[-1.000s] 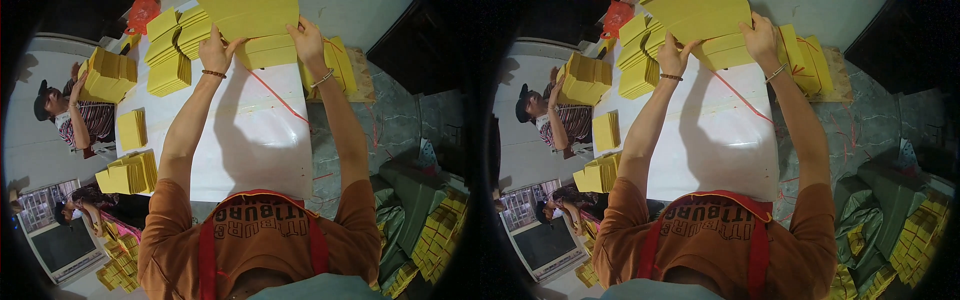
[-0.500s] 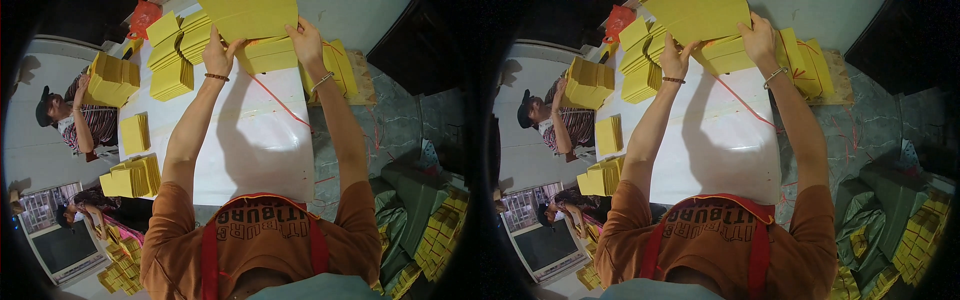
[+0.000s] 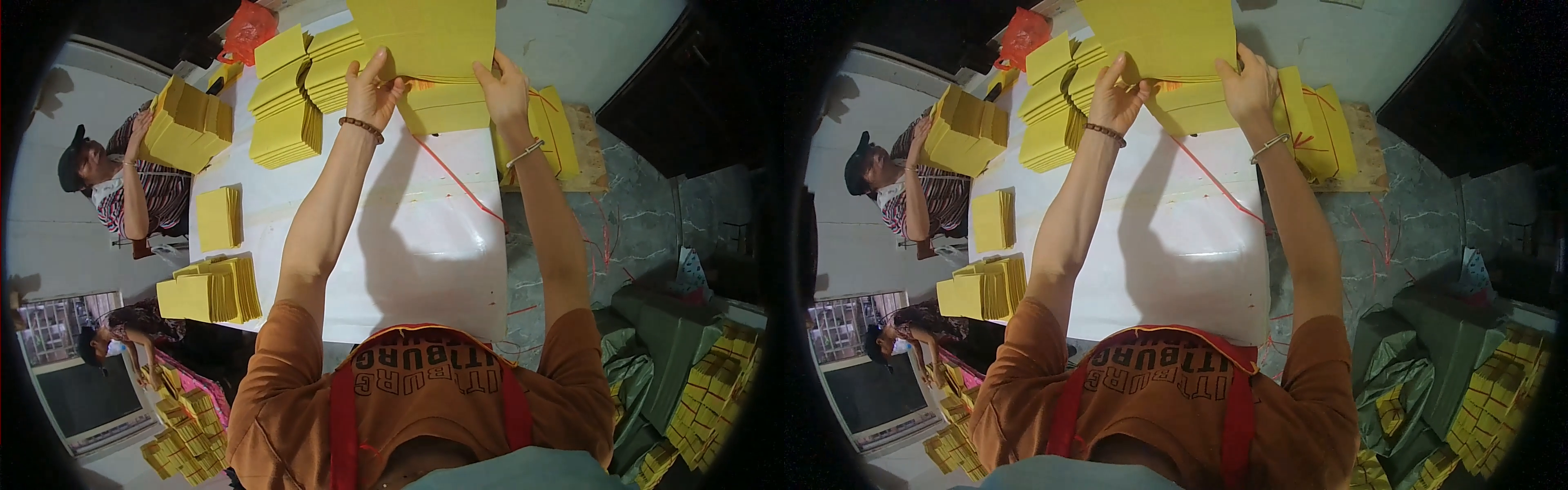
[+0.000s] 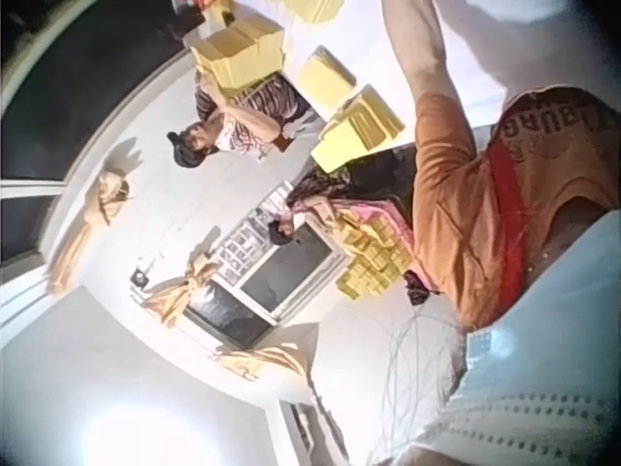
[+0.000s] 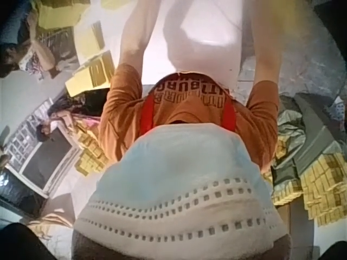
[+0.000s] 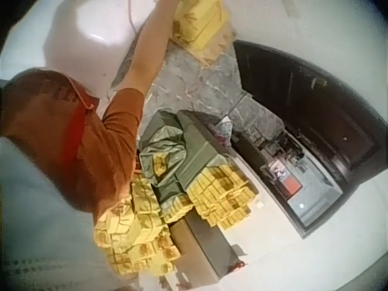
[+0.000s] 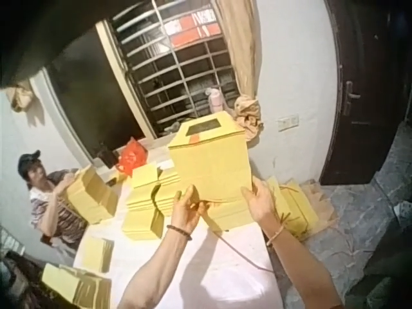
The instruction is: Stacking and bundling stacks of yellow paper with red ribbons.
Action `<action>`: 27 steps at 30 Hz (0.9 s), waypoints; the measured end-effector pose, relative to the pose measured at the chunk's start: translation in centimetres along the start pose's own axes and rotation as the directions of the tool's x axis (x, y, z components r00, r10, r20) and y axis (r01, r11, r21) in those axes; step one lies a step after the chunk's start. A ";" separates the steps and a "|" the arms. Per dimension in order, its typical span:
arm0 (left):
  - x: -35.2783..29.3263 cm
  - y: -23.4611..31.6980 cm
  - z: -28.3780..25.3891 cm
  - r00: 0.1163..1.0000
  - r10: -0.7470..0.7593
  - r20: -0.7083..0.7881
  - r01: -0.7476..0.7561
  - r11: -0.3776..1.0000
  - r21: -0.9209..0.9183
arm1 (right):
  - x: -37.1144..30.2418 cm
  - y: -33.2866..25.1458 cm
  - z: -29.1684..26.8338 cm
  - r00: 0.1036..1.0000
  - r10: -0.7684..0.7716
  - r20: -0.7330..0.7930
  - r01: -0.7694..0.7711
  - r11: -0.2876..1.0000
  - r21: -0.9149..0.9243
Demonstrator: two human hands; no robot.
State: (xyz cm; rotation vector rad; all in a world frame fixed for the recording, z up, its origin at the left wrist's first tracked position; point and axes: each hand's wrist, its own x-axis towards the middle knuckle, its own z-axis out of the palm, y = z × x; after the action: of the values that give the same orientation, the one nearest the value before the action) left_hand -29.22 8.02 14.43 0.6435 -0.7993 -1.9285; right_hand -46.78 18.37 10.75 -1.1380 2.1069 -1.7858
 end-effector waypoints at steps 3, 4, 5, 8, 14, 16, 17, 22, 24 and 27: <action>1.5 0.6 -1.9 0.974 -0.145 0.175 0.156 0.986 -0.053 | -1.2 -1.0 0.4 1.000 -0.013 0.010 0.014 0.992 -0.126; 1.5 0.5 -1.9 0.981 -0.143 0.130 0.143 0.990 0.011 | -1.5 -1.1 0.3 1.000 0.005 0.020 -0.002 0.992 -0.126; 1.5 0.4 -1.9 0.987 -0.138 0.085 0.132 0.988 0.077 | -1.7 -0.9 0.4 1.000 0.000 0.019 0.002 0.992 -0.128; 1.2 0.1 -0.9 0.995 -0.084 0.061 0.079 0.993 0.093 | -2.4 -0.5 0.6 0.999 0.032 0.032 -0.033 0.999 0.026; 0.8 0.0 0.4 0.991 -0.048 0.124 0.039 0.996 0.075 | -4.7 -1.2 1.0 0.994 0.111 -0.003 -0.109 0.976 0.189; 0.7 0.2 0.5 0.996 -0.031 0.089 0.025 0.997 0.073 | -6.1 -2.7 1.9 0.963 0.263 -0.063 -0.179 0.796 0.579; 0.8 0.1 0.7 0.998 -0.018 0.058 0.013 0.997 0.072 | -6.7 -2.9 2.0 0.964 0.259 -0.066 -0.175 0.798 0.577; 1.4 0.1 0.3 0.996 -0.033 0.084 0.036 0.999 -0.038 | -6.3 -4.6 4.0 0.814 0.305 0.494 -0.568 0.244 0.786; 1.2 0.0 0.6 0.997 -0.023 0.075 0.026 0.999 -0.045 | -4.9 -4.6 4.7 0.790 0.339 0.511 -0.576 0.122 0.808; 0.6 0.2 0.4 0.997 -0.042 0.071 0.041 0.999 0.011 | -3.6 -5.0 5.5 0.792 0.330 0.515 -0.540 -0.017 0.841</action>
State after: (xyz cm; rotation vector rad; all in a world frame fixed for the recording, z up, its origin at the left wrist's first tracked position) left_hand -29.62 7.51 14.76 0.6042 -0.8458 -1.9959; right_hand -38.97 16.37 12.47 -0.1053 0.5225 -1.9261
